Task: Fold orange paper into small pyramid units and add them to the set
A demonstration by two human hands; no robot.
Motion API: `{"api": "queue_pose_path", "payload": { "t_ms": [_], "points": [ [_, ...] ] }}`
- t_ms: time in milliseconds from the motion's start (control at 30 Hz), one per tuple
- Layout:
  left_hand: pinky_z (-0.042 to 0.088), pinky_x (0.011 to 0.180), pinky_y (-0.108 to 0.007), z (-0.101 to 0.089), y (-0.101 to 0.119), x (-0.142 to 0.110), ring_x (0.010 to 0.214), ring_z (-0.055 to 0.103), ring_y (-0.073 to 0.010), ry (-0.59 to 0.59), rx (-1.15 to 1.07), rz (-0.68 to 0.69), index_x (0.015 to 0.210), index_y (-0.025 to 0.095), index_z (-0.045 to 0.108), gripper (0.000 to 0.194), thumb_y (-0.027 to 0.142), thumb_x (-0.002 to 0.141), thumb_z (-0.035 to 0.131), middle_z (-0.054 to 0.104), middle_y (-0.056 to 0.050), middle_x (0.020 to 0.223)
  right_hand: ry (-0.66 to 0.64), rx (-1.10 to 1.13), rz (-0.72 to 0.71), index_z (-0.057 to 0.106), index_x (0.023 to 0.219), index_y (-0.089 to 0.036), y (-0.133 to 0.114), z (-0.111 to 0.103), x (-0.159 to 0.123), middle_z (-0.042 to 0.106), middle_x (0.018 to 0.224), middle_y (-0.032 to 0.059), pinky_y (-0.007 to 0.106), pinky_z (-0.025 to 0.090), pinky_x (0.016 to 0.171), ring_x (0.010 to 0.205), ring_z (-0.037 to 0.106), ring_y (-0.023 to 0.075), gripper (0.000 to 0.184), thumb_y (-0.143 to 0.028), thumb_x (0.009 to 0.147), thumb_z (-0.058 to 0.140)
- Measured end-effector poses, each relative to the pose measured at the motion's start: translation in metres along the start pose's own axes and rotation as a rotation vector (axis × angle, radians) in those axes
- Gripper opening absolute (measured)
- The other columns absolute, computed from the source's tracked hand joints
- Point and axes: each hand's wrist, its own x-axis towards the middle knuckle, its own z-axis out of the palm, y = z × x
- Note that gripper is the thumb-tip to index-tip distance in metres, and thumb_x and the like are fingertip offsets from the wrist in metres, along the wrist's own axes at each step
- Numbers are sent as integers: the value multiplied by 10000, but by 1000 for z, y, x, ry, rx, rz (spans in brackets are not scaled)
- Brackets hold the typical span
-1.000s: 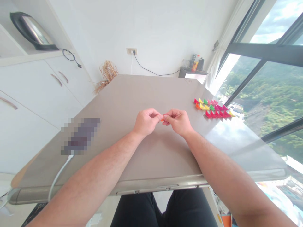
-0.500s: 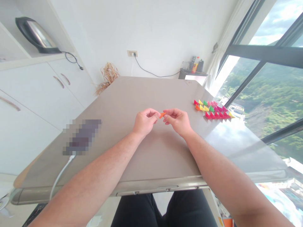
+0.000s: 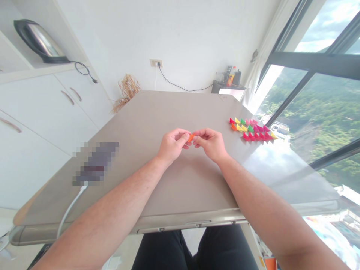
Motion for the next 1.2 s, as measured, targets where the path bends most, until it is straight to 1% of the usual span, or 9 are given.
{"api": "queue_pose_path", "payload": {
  "t_ms": [133,233,367,467,567,733,900,1100,1200],
  "points": [
    [597,670,-328,-1,4,-2,697,709,-176,-58,-49,-21,943,159,770,294,419,808,792,764,-67,808,-2,4,-7,761,836,-192,-1,0,0,715,666,11,333,583,641,617,662,153,262,-410,708,831],
    [607,725,-357,-3,6,-3,737,727,-194,-97,-101,-38,955,151,787,335,423,765,839,781,-84,839,-13,37,-4,752,815,-182,-4,-1,0,721,676,19,334,582,638,622,671,158,311,-446,686,856],
    [604,730,-368,-4,5,-2,745,735,-210,-115,-61,-30,937,144,791,359,427,731,870,786,-95,828,-28,46,25,731,771,-170,-6,-2,-1,710,649,20,329,573,640,609,660,153,345,-462,658,877],
    [603,723,-376,-4,3,-2,717,732,-211,-113,12,-14,908,148,788,353,449,738,861,783,-94,798,-43,20,46,721,751,-170,-7,-4,-1,698,626,17,324,564,642,606,650,150,345,-458,649,881],
    [601,714,-370,-5,1,-2,702,730,-207,-109,66,-2,890,155,784,339,459,754,846,779,-86,784,-48,-6,65,718,736,-172,-7,-5,-1,692,613,15,314,555,633,598,644,145,292,-416,668,862],
    [597,686,-354,-4,-1,-1,667,721,-197,-68,86,-10,864,157,771,305,427,746,849,768,-70,748,-56,-1,72,728,760,-167,-8,-3,-2,700,629,17,311,562,641,607,652,143,214,-352,702,821],
    [593,678,-345,-3,0,-1,662,714,-189,-51,79,-19,845,157,759,261,385,749,841,763,-62,738,-53,13,46,716,765,-171,-6,-1,-2,696,632,13,313,562,631,603,649,143,224,-355,695,824],
    [569,641,-319,1,2,-1,632,693,-170,-26,79,-37,799,157,736,216,345,745,827,747,-49,700,-40,-9,51,700,752,-174,-5,0,-2,690,622,14,310,556,624,597,644,141,218,-356,705,811],
    [569,661,-317,2,4,-1,652,695,-167,-5,51,-38,809,156,731,227,350,744,830,755,-51,719,-35,16,53,703,791,-175,-7,2,-4,717,683,24,314,564,641,632,666,151,257,-368,682,834]
  ]
}}
